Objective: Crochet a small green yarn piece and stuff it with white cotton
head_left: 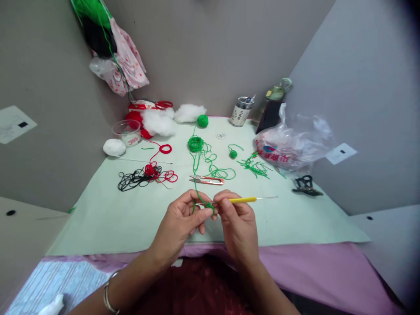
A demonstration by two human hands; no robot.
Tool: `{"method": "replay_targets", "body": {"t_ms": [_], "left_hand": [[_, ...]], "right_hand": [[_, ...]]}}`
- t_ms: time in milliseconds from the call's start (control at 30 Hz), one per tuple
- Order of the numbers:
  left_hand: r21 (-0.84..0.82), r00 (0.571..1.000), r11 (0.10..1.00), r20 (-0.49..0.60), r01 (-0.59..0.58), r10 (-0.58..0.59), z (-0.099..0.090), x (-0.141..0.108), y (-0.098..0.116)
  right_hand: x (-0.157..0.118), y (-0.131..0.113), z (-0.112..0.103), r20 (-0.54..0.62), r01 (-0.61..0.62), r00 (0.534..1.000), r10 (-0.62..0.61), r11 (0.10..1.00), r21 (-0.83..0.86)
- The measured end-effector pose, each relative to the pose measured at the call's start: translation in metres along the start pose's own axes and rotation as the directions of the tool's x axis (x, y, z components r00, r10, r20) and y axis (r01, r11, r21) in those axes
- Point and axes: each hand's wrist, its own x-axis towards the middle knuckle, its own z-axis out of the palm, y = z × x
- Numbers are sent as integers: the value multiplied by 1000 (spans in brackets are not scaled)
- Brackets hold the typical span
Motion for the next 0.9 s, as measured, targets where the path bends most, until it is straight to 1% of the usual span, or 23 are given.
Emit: {"method": "replay_targets", "body": {"t_ms": [100,200,267,333,433,500,567,667,733,800,900], "left_hand": [[-41,998,999,-58,-19,17,2,0,2],[-82,992,996,-127,-24,14,3,0,6],[-99,988,995,-156,-30,14,3,0,7],[-113,989,993,-150,-24,6,2,-1,8],[-142,993,990,-113,13,-29,2,-2,9],[-153,993,988,-113,26,-44,1,-2,8],[-136,990,991,-134,18,-37,0,-1,8],[-83,986,996,-165,-13,-1,1,0,7],[-79,986,997,-165,-11,-2,1,0,6],[-123,989,992,-141,28,-46,1,1,5],[-222,989,968,-52,121,-136,0,2,5]], "right_hand": [[-2,-1,0,59,127,991,-117,970,-208],[-1,-7,-4,169,227,970,-173,893,-389],[1,-10,-8,270,303,943,-193,833,-463],[1,-11,-11,351,389,908,-227,765,-514],[0,-13,-11,399,473,873,-282,691,-546],[-2,-15,-11,411,483,868,-281,672,-561],[-3,-17,-10,414,470,873,-257,671,-573],[-2,-17,-10,382,432,893,-238,690,-581],[0,-15,-10,352,414,904,-243,701,-581],[0,-12,-9,336,415,906,-257,693,-590],[-1,-10,-9,334,445,895,-296,649,-617]]}}
